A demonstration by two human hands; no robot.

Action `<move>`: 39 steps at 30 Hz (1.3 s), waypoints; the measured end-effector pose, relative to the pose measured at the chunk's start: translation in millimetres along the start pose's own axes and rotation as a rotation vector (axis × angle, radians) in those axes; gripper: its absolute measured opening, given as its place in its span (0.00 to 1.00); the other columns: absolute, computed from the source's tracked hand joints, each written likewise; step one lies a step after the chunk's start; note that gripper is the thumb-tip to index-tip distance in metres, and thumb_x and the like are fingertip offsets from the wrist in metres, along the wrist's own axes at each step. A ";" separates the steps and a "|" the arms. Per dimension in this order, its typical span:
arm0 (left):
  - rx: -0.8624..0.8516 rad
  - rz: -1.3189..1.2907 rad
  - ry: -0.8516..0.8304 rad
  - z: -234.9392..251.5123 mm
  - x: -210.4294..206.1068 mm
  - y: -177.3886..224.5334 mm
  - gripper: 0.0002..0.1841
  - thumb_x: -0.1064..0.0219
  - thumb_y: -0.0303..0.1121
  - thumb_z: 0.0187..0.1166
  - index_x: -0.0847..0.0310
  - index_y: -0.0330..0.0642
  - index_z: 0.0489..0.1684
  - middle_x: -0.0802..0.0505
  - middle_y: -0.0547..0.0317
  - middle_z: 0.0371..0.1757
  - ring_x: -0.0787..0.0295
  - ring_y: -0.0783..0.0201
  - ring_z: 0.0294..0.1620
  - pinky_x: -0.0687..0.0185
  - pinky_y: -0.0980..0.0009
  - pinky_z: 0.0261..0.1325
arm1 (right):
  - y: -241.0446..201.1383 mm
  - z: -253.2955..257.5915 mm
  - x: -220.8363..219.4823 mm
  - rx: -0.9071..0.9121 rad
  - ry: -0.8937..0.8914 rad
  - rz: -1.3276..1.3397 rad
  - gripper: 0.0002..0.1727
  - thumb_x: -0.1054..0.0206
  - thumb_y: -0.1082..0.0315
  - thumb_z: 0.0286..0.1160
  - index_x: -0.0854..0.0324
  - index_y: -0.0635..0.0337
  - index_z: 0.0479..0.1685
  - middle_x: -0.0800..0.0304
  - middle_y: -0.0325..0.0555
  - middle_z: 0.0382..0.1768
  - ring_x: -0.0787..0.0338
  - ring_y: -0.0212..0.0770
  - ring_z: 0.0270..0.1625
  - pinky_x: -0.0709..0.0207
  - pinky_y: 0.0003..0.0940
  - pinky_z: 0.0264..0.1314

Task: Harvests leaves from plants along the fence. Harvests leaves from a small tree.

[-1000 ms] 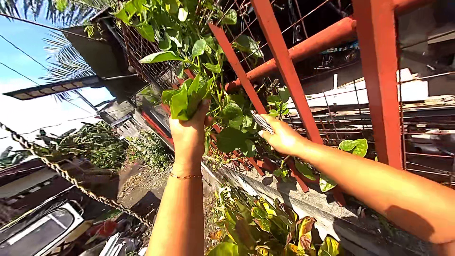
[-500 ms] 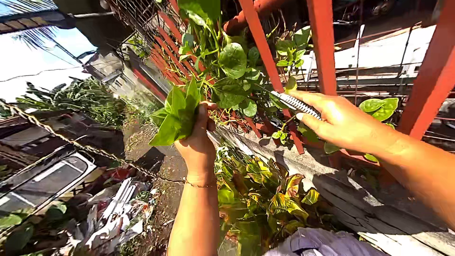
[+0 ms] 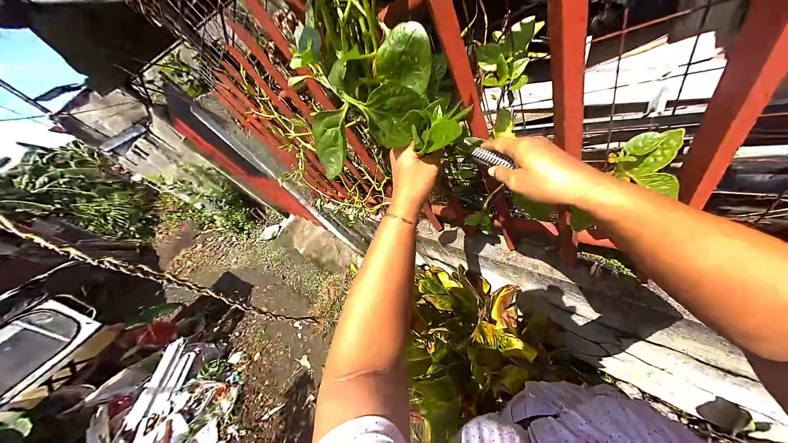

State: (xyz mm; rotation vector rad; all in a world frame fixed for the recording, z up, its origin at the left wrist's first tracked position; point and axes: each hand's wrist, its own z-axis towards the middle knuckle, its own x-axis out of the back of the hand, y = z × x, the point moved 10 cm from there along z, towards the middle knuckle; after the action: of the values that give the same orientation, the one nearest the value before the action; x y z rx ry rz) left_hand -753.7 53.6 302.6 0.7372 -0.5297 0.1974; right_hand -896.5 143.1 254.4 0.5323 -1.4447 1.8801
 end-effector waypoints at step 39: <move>0.104 -0.032 0.172 13.5 73.4 -99.0 0.23 0.27 0.29 0.73 0.20 0.28 0.67 0.10 0.42 0.63 0.14 0.61 0.67 0.22 0.64 0.74 | -9.7 2.0 -47.3 0.003 0.102 -0.159 0.21 0.39 0.66 0.81 0.19 0.62 0.71 0.11 0.64 0.55 0.10 0.64 0.57 0.22 0.69 0.58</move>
State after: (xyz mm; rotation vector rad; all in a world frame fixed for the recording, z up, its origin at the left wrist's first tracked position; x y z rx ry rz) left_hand -661.5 -28.7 291.3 0.8215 -0.3458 0.2574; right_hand -857.7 129.4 229.0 0.5284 -1.2951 1.7590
